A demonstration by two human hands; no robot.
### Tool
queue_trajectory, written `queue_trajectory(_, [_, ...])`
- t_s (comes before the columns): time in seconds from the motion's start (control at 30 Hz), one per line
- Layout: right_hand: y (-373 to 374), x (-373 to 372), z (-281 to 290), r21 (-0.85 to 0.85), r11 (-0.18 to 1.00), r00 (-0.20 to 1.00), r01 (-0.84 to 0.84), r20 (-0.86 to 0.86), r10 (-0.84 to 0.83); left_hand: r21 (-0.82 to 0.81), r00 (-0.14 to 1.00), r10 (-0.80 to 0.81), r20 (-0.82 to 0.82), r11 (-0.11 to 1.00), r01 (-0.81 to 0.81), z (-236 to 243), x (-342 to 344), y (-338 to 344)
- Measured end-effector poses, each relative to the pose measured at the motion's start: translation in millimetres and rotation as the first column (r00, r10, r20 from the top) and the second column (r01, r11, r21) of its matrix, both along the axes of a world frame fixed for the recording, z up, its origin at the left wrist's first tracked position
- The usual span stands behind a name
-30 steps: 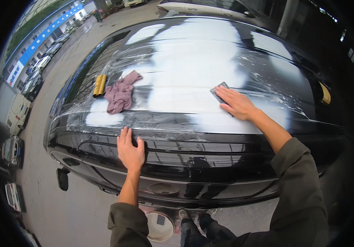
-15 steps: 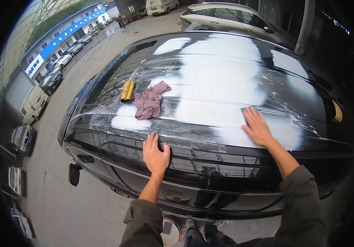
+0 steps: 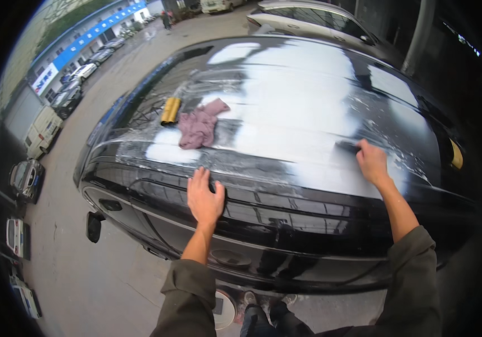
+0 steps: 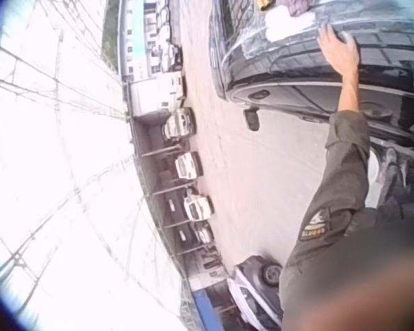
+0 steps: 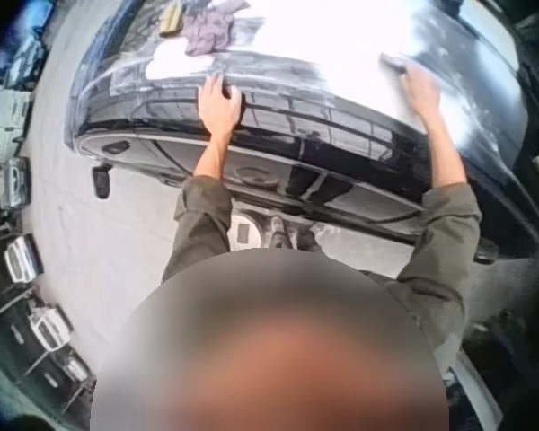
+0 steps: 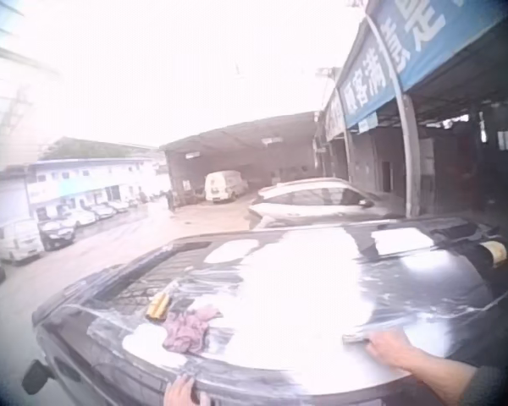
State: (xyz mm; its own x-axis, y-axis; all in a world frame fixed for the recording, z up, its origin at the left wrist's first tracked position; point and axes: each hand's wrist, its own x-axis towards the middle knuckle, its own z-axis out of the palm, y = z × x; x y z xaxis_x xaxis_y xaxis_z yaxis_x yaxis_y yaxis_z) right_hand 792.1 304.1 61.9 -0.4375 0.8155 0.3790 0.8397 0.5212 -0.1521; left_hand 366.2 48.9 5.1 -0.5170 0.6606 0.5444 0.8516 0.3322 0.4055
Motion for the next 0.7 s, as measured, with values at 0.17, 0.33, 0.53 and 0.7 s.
queue_trajectory(0.17, [43.8,78.1,17.1,-0.373,0.923,0.558,-0.091,-0.787,-0.263,-0.041,0.999,0.011,0.033,0.999,-0.01,-0.8,4.8,3.5])
queue_trajectory(0.33, [4.9,40.0,37.7,-0.579,0.757,0.256,-0.303,-0.815,-0.521,-0.071,0.999,0.029,0.013,0.997,-0.028,-5.5,-1.8,0.9])
queue_trajectory(0.53, [-11.0,18.3,49.9,-0.486,0.743,0.463,-0.461,-0.846,-0.266,-0.09,1.0,0.021,0.019,0.996,-0.019,-3.4,-3.9,-0.9])
queue_trajectory(0.7, [-27.9,7.2,22.7,-0.581,0.749,0.89,-0.318,-0.455,0.025,-0.098,0.999,0.021,0.027,0.995,-0.018,-5.0,-6.1,-0.2])
